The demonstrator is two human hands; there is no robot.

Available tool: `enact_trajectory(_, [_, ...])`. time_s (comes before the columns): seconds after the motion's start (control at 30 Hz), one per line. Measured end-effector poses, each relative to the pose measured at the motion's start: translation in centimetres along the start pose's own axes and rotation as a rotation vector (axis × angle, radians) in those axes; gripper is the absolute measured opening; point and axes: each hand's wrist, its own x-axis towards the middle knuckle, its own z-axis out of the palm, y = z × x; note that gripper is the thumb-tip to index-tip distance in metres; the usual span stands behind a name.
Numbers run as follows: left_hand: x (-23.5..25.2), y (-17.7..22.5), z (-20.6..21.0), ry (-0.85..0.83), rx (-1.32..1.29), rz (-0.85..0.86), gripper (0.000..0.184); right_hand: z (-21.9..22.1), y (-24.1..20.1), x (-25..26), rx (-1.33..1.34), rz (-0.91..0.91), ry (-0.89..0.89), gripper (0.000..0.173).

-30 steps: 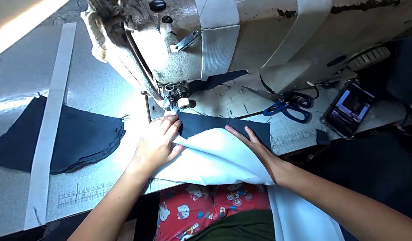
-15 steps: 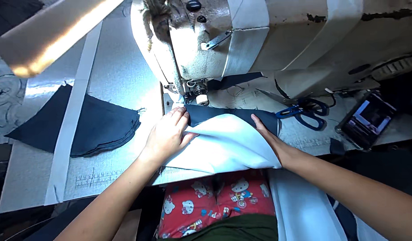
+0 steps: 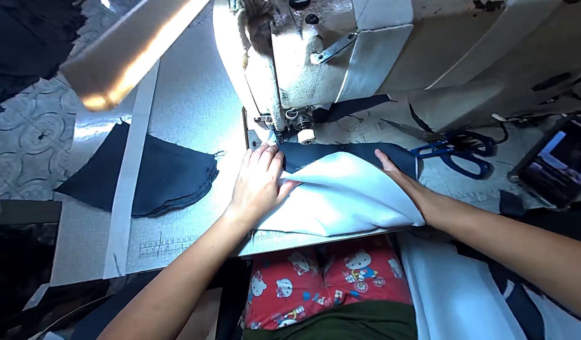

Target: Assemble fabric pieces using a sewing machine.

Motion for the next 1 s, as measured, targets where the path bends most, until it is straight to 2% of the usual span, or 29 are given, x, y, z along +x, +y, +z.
enact_trajectory(0.1, [0.3,0.1,0.0,-0.001,-0.057,-0.018,0.064,-0.1,0.5,-0.1,0.034,-0.017,0.039,0.047])
enact_trajectory(0.27, [0.4,0.1,0.2,0.029,-0.093,-0.039,0.065,1.1,3.2,0.2,0.057,-0.087,0.031,0.070])
enact_trajectory(0.5, [0.6,0.6,-0.1,-0.002,-0.013,-0.078,0.065,0.8,2.8,0.3,0.019,-0.106,0.025,0.066])
enact_trajectory(0.9, [1.4,0.3,-0.3,-0.056,-0.021,-0.114,0.068,0.1,1.9,1.1,-0.034,-0.091,-0.005,0.066])
enact_trajectory(1.0, [1.4,0.7,-1.0,-0.075,-0.032,-0.092,0.057,-0.3,1.2,1.2,-0.036,-0.080,0.013,0.061])
